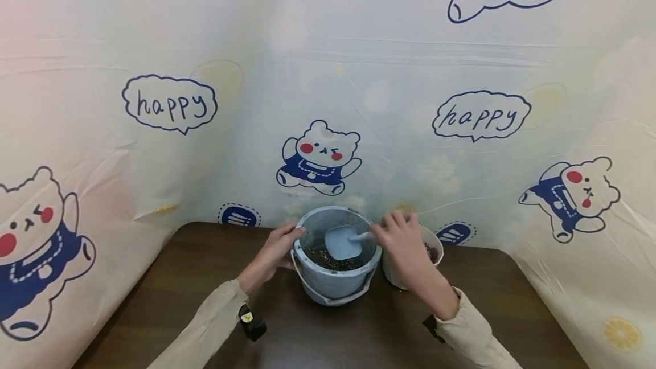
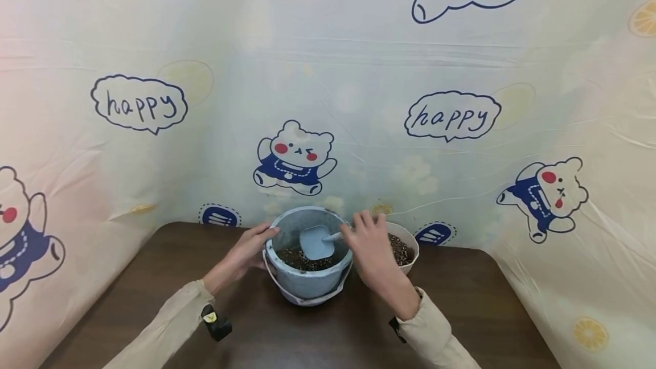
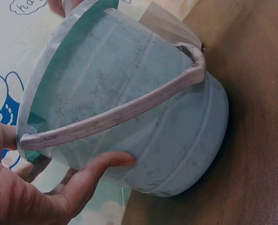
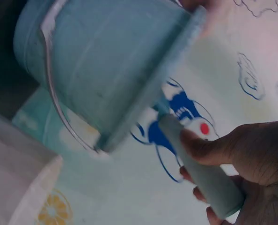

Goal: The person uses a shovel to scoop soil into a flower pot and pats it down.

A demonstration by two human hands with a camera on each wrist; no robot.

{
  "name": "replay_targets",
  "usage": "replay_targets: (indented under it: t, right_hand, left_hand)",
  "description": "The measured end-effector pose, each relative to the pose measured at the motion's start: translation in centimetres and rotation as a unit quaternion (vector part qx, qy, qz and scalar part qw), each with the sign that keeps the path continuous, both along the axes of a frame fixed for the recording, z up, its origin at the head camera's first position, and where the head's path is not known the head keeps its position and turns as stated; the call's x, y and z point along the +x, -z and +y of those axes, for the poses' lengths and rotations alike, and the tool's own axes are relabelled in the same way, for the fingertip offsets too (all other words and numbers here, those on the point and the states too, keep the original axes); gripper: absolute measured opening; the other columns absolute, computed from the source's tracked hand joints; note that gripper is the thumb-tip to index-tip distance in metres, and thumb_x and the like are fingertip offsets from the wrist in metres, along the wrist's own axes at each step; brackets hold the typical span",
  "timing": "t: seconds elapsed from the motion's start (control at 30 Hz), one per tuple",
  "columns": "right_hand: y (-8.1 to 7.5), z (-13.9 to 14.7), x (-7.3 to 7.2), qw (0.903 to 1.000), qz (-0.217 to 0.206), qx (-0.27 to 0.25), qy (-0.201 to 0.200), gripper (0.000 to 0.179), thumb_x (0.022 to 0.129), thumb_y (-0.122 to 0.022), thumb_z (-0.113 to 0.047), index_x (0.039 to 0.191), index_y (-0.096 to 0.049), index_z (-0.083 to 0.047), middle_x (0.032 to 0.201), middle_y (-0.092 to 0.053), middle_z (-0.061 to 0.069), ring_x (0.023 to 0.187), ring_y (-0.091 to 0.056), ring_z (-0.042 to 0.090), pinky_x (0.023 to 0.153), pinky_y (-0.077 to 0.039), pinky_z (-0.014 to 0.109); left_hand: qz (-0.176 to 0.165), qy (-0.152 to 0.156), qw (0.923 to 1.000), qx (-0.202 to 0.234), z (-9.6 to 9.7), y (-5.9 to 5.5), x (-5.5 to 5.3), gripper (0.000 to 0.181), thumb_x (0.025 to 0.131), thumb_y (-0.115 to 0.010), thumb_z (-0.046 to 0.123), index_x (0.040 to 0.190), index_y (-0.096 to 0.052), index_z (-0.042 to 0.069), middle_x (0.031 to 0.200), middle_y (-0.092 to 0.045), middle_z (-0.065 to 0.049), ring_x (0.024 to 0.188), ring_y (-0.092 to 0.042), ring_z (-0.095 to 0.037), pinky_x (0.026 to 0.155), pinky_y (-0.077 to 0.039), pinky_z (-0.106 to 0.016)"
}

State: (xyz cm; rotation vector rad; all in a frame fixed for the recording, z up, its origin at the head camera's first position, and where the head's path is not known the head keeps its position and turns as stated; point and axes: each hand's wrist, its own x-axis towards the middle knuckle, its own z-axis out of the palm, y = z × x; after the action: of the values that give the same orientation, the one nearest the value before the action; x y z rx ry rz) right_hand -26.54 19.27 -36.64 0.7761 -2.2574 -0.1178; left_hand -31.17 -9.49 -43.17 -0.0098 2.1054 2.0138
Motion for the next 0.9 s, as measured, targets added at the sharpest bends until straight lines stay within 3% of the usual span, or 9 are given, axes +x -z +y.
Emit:
replay_targets:
  t: [0.13, 0.23, 0.37, 0.47, 0.9]
  right_hand:
    - [1.3, -1.2, -1.2, 0.9995, 0.005, 0.030, -0.011, 0.026, 0.081, -0.086, 0.001, 0.096, -0.069, -0.012, 0.090, -0.053, 0.009, 0.085, -0.039, 0.027, 0.074, -0.033, 0.042]
    - [2.0, -1.7, -2.2, 0.9990, -0.011, 0.025, -0.035, 0.028, 0.081, -0.083, 0.007, 0.097, -0.069, -0.012, 0.091, -0.053, 0.009, 0.085, -0.039, 0.026, 0.074, -0.032, 0.041]
    - [2.8, -1.6, -3.3, 0.9946, -0.063, 0.000, -0.082, 0.024, 0.085, -0.084, -0.002, 0.102, -0.071, -0.013, 0.103, -0.058, 0.011, 0.090, -0.046, 0.027, 0.075, -0.036, 0.043]
    - [3.2, -1.1, -3.9, 0.9910, -0.093, -0.014, -0.095, 0.022, 0.088, -0.084, -0.008, 0.105, -0.073, -0.014, 0.112, -0.060, 0.013, 0.098, -0.051, 0.030, 0.079, -0.041, 0.047]
    - [3.7, 1.0, -4.5, 0.9839, -0.127, -0.060, -0.111, 0.024, 0.097, -0.076, -0.015, 0.121, -0.072, -0.013, 0.133, -0.060, 0.016, 0.120, -0.054, 0.035, 0.092, -0.044, 0.060]
  left_hand:
    - [-0.001, 0.000, 1.0000, -0.001, -0.1, 0.0, 0.1, 0.058, 0.107, -0.057, 0.034, 0.157, -0.045, 0.007, 0.153, -0.044, -0.029, 0.131, -0.053, -0.051, 0.072, -0.064, -0.055]
    - [-0.003, 0.001, 1.0000, -0.006, -0.1, 0.0, 0.1, 0.057, 0.108, -0.056, 0.035, 0.157, -0.045, 0.007, 0.154, -0.043, -0.028, 0.132, -0.052, -0.049, 0.073, -0.064, -0.055]
    - [-0.005, 0.004, 0.9999, -0.012, -0.1, 0.0, 0.1, 0.057, 0.108, -0.055, 0.035, 0.157, -0.045, 0.008, 0.154, -0.043, -0.026, 0.133, -0.051, -0.047, 0.074, -0.064, -0.056]
    - [-0.007, 0.007, 0.9999, -0.009, -0.2, 0.0, 0.1, 0.057, 0.108, -0.055, 0.035, 0.157, -0.044, 0.008, 0.154, -0.043, -0.027, 0.133, -0.051, -0.048, 0.075, -0.064, -0.056]
    - [-0.004, 0.001, 0.9999, -0.010, -0.4, 0.2, 0.0, 0.057, 0.108, -0.056, 0.034, 0.157, -0.045, 0.008, 0.154, -0.043, -0.027, 0.132, -0.053, -0.051, 0.074, -0.064, -0.055]
